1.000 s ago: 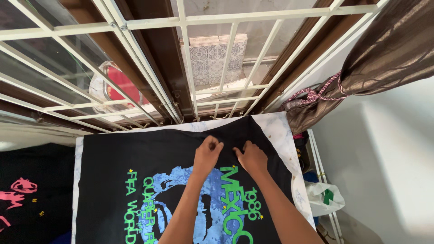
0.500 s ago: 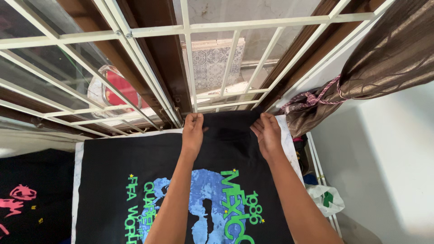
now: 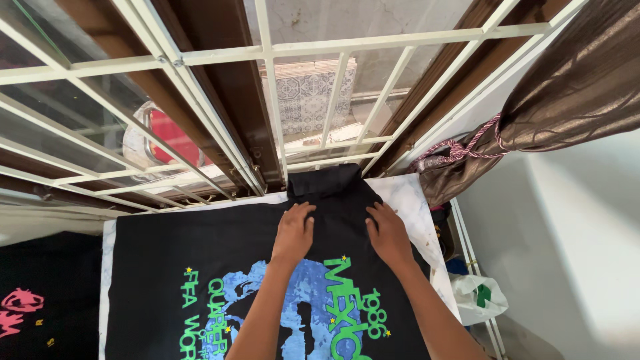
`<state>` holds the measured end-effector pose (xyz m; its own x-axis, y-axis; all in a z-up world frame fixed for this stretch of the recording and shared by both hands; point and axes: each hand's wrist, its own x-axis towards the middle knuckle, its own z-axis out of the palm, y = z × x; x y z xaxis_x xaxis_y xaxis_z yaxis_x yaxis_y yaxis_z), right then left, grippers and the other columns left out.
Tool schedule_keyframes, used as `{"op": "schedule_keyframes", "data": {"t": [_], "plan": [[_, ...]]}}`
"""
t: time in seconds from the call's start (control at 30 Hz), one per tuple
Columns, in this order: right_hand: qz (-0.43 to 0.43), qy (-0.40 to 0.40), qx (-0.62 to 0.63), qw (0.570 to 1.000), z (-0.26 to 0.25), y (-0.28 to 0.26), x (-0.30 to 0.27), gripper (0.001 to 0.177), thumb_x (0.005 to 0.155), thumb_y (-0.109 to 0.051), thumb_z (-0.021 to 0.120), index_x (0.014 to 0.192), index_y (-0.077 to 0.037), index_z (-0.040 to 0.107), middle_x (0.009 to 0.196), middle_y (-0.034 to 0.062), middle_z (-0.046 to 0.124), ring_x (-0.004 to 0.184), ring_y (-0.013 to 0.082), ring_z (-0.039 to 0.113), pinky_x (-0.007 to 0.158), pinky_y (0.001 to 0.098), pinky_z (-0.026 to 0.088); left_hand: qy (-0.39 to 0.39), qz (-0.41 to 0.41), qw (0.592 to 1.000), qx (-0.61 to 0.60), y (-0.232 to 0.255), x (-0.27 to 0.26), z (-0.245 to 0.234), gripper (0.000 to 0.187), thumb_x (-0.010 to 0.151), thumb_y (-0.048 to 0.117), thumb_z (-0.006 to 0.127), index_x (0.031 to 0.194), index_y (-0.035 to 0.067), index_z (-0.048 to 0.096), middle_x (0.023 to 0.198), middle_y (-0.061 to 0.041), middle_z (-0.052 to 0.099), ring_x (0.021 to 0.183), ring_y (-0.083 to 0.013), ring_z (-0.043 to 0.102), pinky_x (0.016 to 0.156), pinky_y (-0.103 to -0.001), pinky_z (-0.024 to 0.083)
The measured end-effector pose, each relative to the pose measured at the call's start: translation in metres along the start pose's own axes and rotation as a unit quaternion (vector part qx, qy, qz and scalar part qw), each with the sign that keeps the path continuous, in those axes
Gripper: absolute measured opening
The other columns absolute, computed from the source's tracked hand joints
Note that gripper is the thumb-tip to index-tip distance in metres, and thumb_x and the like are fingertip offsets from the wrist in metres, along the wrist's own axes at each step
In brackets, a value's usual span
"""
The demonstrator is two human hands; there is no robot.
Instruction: The person folds a black t-shirt on a table and places it inside an open suitcase on the floor, then picks up another black t-shirt and spreads it out on the table.
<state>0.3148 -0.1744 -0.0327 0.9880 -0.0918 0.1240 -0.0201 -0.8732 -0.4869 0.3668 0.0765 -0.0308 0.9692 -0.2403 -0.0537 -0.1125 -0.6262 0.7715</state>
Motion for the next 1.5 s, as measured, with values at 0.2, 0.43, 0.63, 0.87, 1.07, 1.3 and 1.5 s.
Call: {"op": "schedule_keyframes", "data": {"t": [0.2,0.43,0.63,0.87,1.07,1.3,1.5], "plan": [[-0.017,-0.081,-0.133,0.988,0.006,0.005,-0.012,0.061,0.1,-0.04,0.048,0.15,-0.006,0.045,0.157,0.0151,0.04,0.145,0.0414,0.027,0.114,0.0556,0.023,-0.031,0.062,0.98,0.188,0.011,0.004,0.015,0.059,0.094,0.027,0.061,0.148,0.009,0.048,0.158,-0.016,0.039,0.147,-0.0387,0.029,0.116,-0.057,0.018],[-0.017,-0.012,-0.124,0.992,0.006,0.006,-0.053,0.056,0.108,-0.04,0.041,0.15,-0.003,0.043,0.159,0.0202,0.04,0.153,0.038,0.028,0.124,0.0534,0.023,-0.013,0.145,0.965,0.22,0.029,0.029,0.057,0.051,0.101,0.027,0.054,0.15,0.014,0.048,0.156,-0.009,0.048,0.149,-0.0307,0.037,0.124,-0.052,0.025],[-0.041,0.002,-0.151,0.988,0.003,0.015,-0.062,0.062,0.103,-0.044,0.044,0.15,-0.004,0.044,0.156,0.0195,0.042,0.148,0.0375,0.032,0.122,0.0549,0.022,-0.018,0.122,0.954,0.272,0.03,0.072,0.08,0.053,0.099,0.039,0.049,0.146,0.014,0.051,0.141,-0.014,0.054,0.138,-0.034,0.041,0.115,-0.057,0.025],[-0.029,0.023,-0.105,0.994,-0.001,0.014,-0.063,0.06,0.103,-0.042,0.049,0.15,-0.004,0.046,0.154,0.0198,0.047,0.149,0.037,0.035,0.124,0.0535,0.023,-0.081,0.014,0.96,0.266,0.027,0.113,0.088,0.039,0.108,0.039,0.047,0.126,0.011,0.066,0.11,-0.012,0.071,0.111,-0.0331,0.063,0.113,-0.051,0.037],[-0.022,0.08,-0.086,0.993,0.0,0.017,-0.067,0.057,0.103,-0.036,0.053,0.146,0.001,0.049,0.15,0.0204,0.052,0.148,0.0371,0.038,0.124,0.0546,0.026,0.127,0.15,0.955,0.223,0.043,0.084,0.099,0.025,0.095,0.028,0.058,0.108,0.011,0.07,0.108,-0.014,0.069,0.107,-0.0324,0.062,0.099,-0.046,0.042],[-0.019,0.062,-0.095,0.993,-0.001,0.015,-0.064,0.058,0.101,-0.038,0.054,0.143,0.002,0.05,0.149,0.0219,0.051,0.147,0.0376,0.039,0.123,0.052,0.028,-0.009,0.063,0.966,0.25,0.022,0.109,0.108,0.037,0.103,0.035,0.056,0.129,0.011,0.066,0.104,-0.015,0.067,0.103,-0.0338,0.061,0.105,-0.051,0.037],[-0.019,0.06,-0.104,0.993,-0.002,0.014,-0.063,0.058,0.101,-0.038,0.054,0.143,0.002,0.051,0.15,0.0216,0.05,0.147,0.0368,0.038,0.123,0.0515,0.027,0.121,0.078,0.961,0.236,0.025,0.083,0.082,0.032,0.098,0.031,0.054,0.12,0.011,0.068,0.108,-0.01,0.069,0.112,-0.0306,0.06,0.105,-0.047,0.04]]}}
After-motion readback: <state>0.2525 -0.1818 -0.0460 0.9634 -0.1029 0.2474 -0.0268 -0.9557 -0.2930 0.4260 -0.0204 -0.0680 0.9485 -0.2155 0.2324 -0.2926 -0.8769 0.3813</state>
